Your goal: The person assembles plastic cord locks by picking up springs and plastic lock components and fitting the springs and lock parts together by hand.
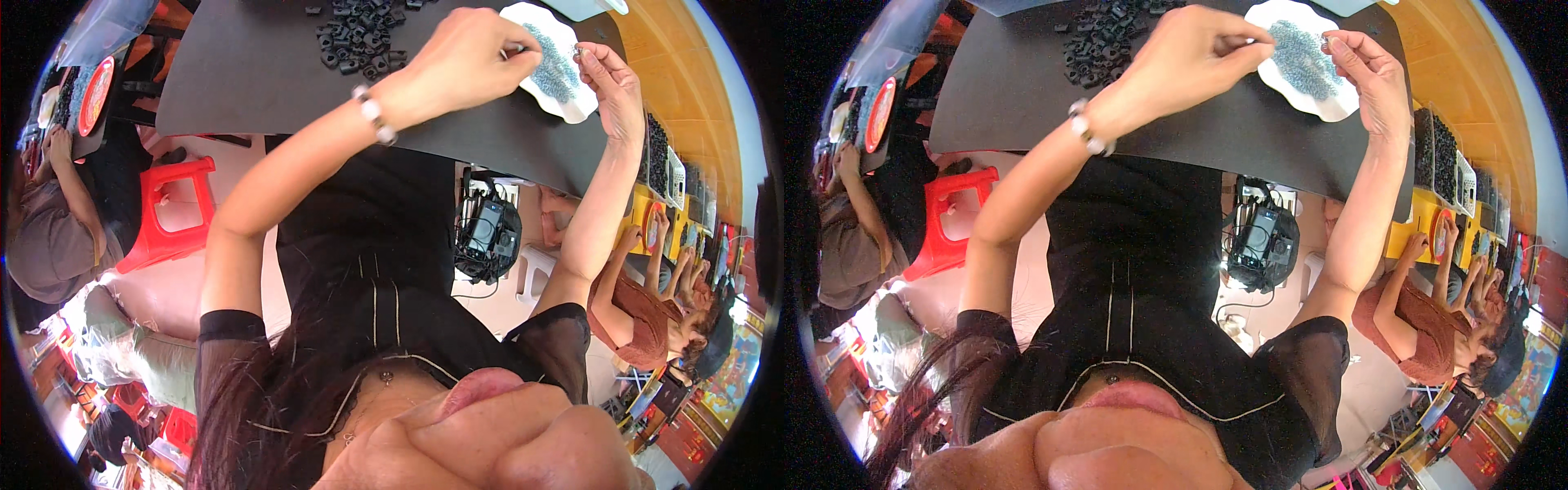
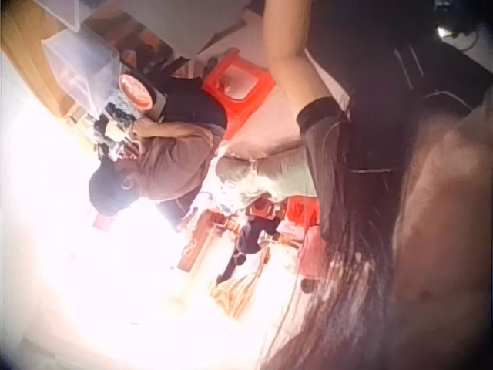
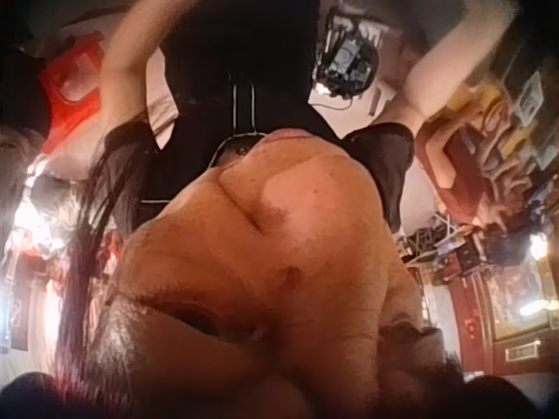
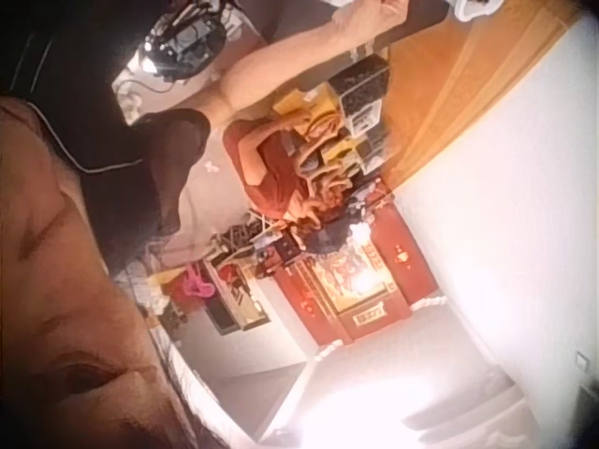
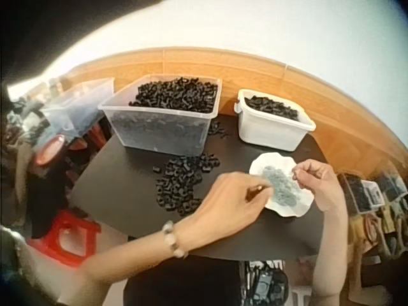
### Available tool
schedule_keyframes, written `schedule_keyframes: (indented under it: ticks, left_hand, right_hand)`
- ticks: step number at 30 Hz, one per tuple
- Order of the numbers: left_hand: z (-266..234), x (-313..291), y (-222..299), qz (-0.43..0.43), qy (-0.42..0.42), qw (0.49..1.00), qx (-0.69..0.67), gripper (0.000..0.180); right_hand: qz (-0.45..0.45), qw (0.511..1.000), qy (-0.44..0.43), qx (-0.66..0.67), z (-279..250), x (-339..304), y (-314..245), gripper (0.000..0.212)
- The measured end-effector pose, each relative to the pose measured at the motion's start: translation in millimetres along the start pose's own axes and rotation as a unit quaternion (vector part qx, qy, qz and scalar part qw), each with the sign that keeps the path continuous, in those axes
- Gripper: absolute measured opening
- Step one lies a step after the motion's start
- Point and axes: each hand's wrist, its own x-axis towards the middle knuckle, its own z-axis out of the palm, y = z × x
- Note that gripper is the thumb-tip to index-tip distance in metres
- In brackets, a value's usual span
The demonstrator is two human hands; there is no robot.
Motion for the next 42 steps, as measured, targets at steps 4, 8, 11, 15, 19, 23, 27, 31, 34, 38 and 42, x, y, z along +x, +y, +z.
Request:
schedule_keyframes:
  ticks: [4, 8, 11, 15, 19, 23, 27, 31, 34, 38, 42]
  left_hand:
    - [26, 38, -16, 0.045, -0.058, 0.993, -0.093, 0.022]
    - [52, 45, -16, 0.071, -0.06, 0.994, -0.064, 0.02]
    - [57, 45, -13, 0.061, -0.039, 0.995, -0.073, 0.021]
    - [61, 45, -18, 0.063, -0.065, 0.992, -0.083, 0.02]
    - [55, 39, -18, 0.066, -0.058, 0.992, -0.085, 0.018]
    - [47, 35, -7, 0.074, -0.003, 0.994, -0.075, 0.017]
    - [51, 36, -15, 0.088, -0.033, 0.995, -0.031, 0.018]
    - [55, 40, -17, 0.099, -0.028, 0.994, -0.026, 0.018]
    - [53, 40, -21, 0.07, -0.009, 0.995, -0.066, 0.019]
    - [54, 46, -33, -0.068, -0.086, 0.974, -0.197, 0.024]
    - [79, 49, -32, -0.241, -0.151, 0.845, -0.454, 0.023]
  right_hand:
    - [-0.01, 0.997, 0.005, 0.078, 5, -4, -1, 0.021]
    - [-0.017, 0.993, 0.015, 0.112, 6, -10, 6, 0.018]
    - [-0.025, 0.991, 0.021, 0.13, 4, -11, 10, 0.018]
    - [-0.058, 0.995, 0.034, 0.072, 6, -12, 11, 0.017]
    - [-0.08, 0.995, 0.047, 0.024, 7, -10, 12, 0.016]
    - [-0.085, 0.994, 0.053, -0.038, 10, -12, 9, 0.017]
    - [-0.079, 0.994, 0.05, -0.065, 17, -13, 5, 0.018]
    - [-0.068, 0.991, 0.06, -0.101, 17, -18, -1, 0.018]
    - [-0.1, 0.988, 0.065, -0.1, 27, -14, 2, 0.017]
    - [-0.148, 0.976, 0.069, -0.146, 32, -11, 2, 0.013]
    - [-0.223, 0.943, 0.107, -0.224, 28, -17, -8, 0.01]
